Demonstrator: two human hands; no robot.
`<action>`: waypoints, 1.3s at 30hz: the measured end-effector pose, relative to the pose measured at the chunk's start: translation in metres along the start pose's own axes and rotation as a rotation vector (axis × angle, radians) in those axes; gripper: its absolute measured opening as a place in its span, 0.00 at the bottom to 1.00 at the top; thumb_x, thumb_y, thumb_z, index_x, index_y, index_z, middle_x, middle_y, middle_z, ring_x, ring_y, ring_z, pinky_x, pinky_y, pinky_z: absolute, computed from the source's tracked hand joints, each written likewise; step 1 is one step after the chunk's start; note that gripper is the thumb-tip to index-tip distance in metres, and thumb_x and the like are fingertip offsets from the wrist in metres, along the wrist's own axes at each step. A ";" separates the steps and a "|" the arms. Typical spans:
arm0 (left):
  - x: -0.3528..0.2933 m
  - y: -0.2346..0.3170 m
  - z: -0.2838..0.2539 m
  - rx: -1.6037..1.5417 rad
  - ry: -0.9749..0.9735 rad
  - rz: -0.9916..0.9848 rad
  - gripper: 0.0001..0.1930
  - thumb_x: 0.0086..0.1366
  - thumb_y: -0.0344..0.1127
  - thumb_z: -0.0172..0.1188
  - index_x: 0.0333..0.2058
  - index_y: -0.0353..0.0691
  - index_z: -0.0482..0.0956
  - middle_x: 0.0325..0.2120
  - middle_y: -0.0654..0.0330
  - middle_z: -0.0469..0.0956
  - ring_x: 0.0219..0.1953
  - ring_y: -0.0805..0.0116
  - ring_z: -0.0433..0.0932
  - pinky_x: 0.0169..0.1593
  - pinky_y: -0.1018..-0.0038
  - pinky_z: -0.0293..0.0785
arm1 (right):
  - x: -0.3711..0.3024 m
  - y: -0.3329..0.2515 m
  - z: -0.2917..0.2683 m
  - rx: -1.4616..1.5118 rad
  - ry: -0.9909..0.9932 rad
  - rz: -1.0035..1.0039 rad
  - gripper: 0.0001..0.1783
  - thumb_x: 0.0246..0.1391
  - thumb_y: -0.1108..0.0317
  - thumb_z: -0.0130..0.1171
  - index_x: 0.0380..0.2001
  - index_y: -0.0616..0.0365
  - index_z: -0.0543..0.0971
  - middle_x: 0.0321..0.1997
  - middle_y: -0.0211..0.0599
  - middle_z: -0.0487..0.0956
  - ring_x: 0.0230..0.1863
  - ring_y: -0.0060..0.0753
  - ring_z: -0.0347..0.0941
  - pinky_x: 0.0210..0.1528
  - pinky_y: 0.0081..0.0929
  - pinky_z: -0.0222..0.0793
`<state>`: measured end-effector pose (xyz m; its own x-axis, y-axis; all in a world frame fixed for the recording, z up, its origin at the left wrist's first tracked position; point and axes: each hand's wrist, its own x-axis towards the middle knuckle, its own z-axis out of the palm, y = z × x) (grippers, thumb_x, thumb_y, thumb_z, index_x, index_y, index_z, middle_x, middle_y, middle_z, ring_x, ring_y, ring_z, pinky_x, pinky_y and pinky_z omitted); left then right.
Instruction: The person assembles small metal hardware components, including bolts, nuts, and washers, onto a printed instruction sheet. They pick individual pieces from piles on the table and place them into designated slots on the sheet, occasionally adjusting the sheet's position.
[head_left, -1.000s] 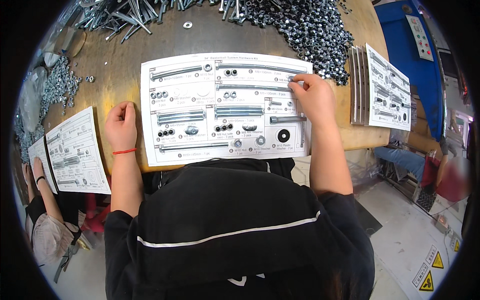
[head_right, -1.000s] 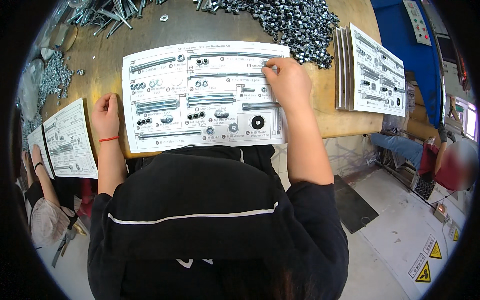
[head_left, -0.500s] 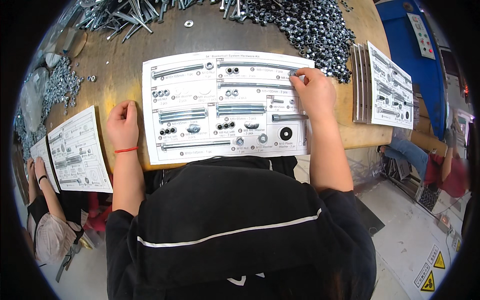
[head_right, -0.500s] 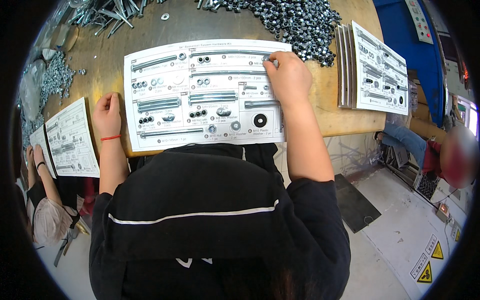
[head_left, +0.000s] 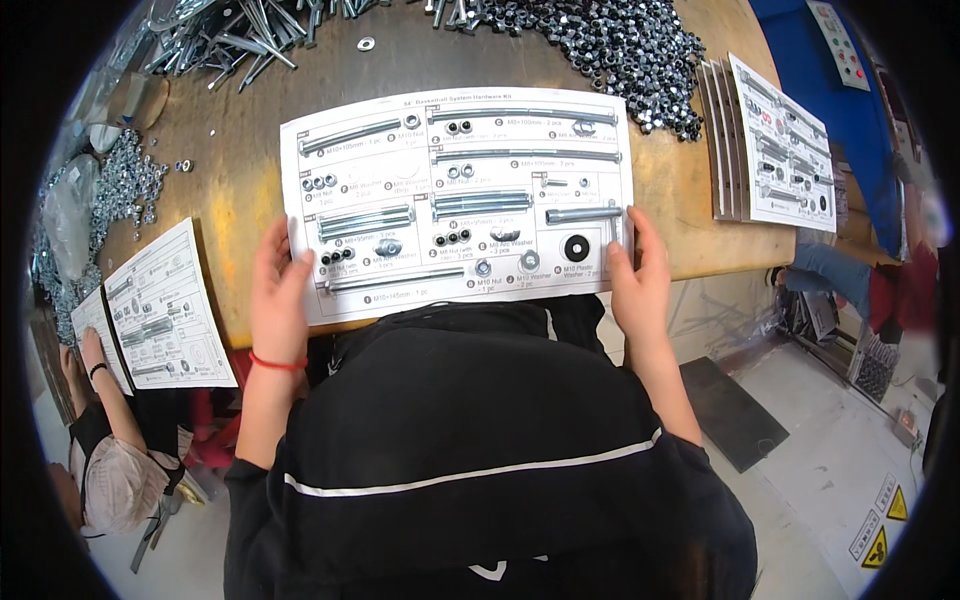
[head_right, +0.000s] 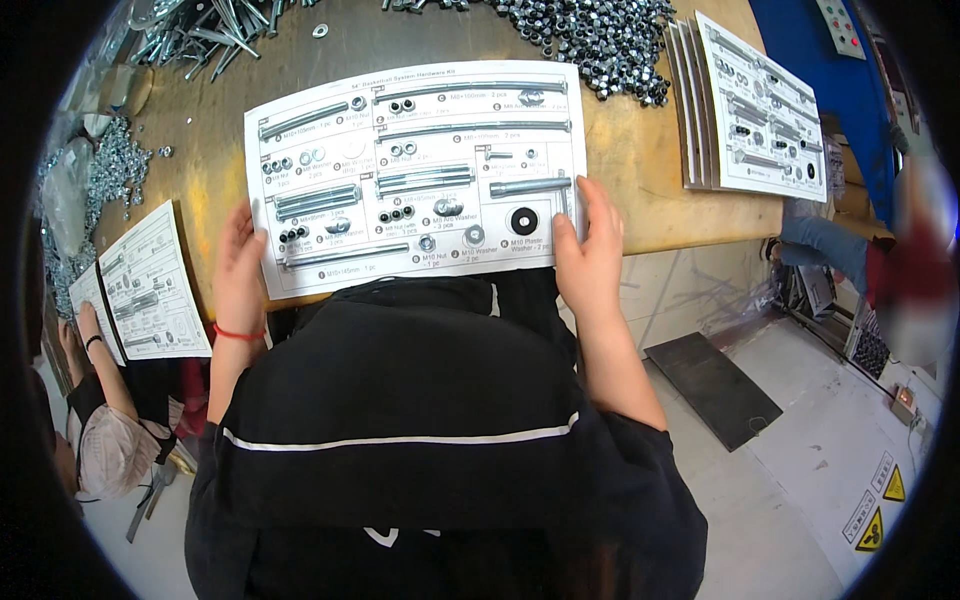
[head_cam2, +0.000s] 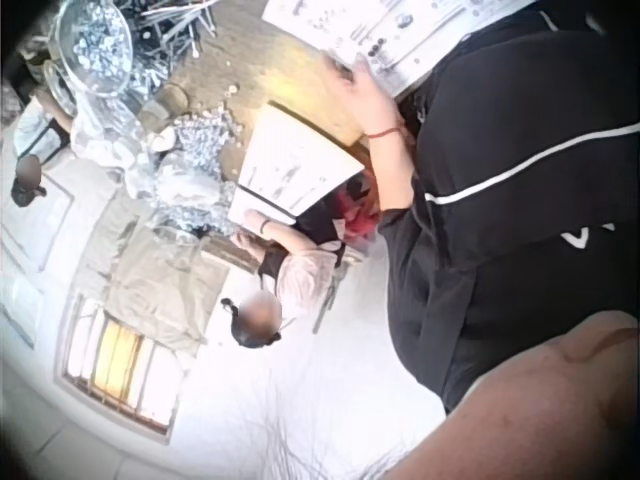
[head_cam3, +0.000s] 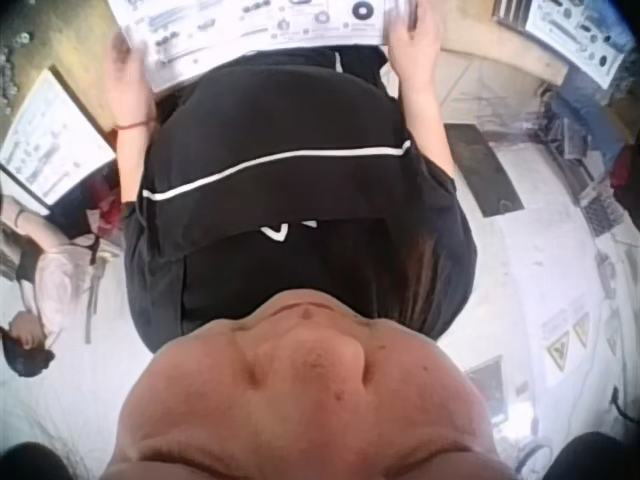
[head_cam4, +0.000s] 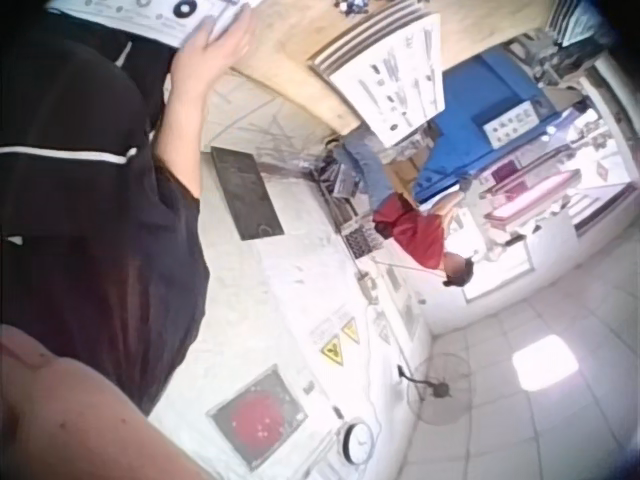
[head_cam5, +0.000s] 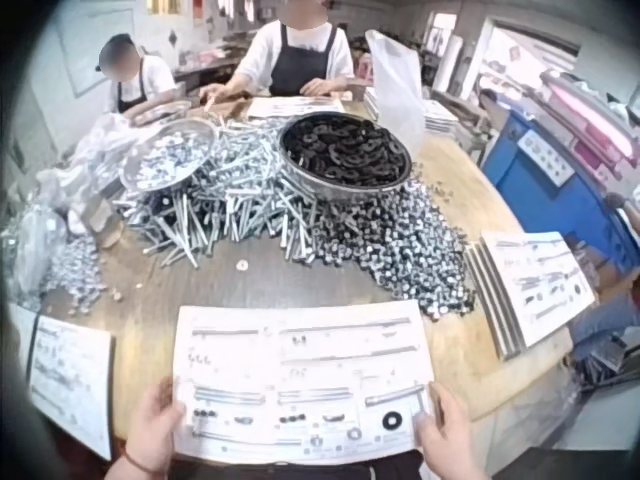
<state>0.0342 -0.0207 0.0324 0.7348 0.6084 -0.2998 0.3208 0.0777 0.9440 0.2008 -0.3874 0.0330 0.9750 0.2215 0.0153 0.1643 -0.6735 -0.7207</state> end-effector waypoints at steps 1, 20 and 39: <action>0.008 0.005 -0.001 -0.205 0.017 -0.090 0.26 0.68 0.31 0.53 0.62 0.28 0.62 0.56 0.51 0.70 0.59 0.62 0.69 0.62 0.68 0.64 | 0.001 0.001 0.004 0.203 -0.001 0.115 0.27 0.55 0.73 0.58 0.58 0.63 0.69 0.58 0.52 0.71 0.56 0.51 0.68 0.60 0.39 0.65; 0.034 0.001 -0.009 -0.279 0.087 -0.167 0.25 0.68 0.33 0.55 0.60 0.28 0.66 0.50 0.54 0.77 0.49 0.69 0.77 0.51 0.75 0.74 | 0.037 -0.025 0.008 -0.298 0.137 -0.229 0.26 0.58 0.55 0.57 0.56 0.58 0.74 0.64 0.57 0.66 0.65 0.63 0.57 0.66 0.54 0.50; 0.044 0.033 -0.014 -0.489 -0.009 -0.200 0.16 0.71 0.28 0.49 0.54 0.32 0.73 0.46 0.54 0.80 0.45 0.64 0.79 0.51 0.68 0.76 | 0.015 -0.042 -0.016 0.902 0.157 0.221 0.16 0.62 0.72 0.53 0.52 0.65 0.69 0.46 0.41 0.75 0.44 0.24 0.72 0.47 0.23 0.69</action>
<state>0.0690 0.0199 0.0524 0.6938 0.5371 -0.4798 0.1409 0.5521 0.8218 0.2105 -0.3667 0.0746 0.9901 0.0120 -0.1396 -0.1400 0.1259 -0.9821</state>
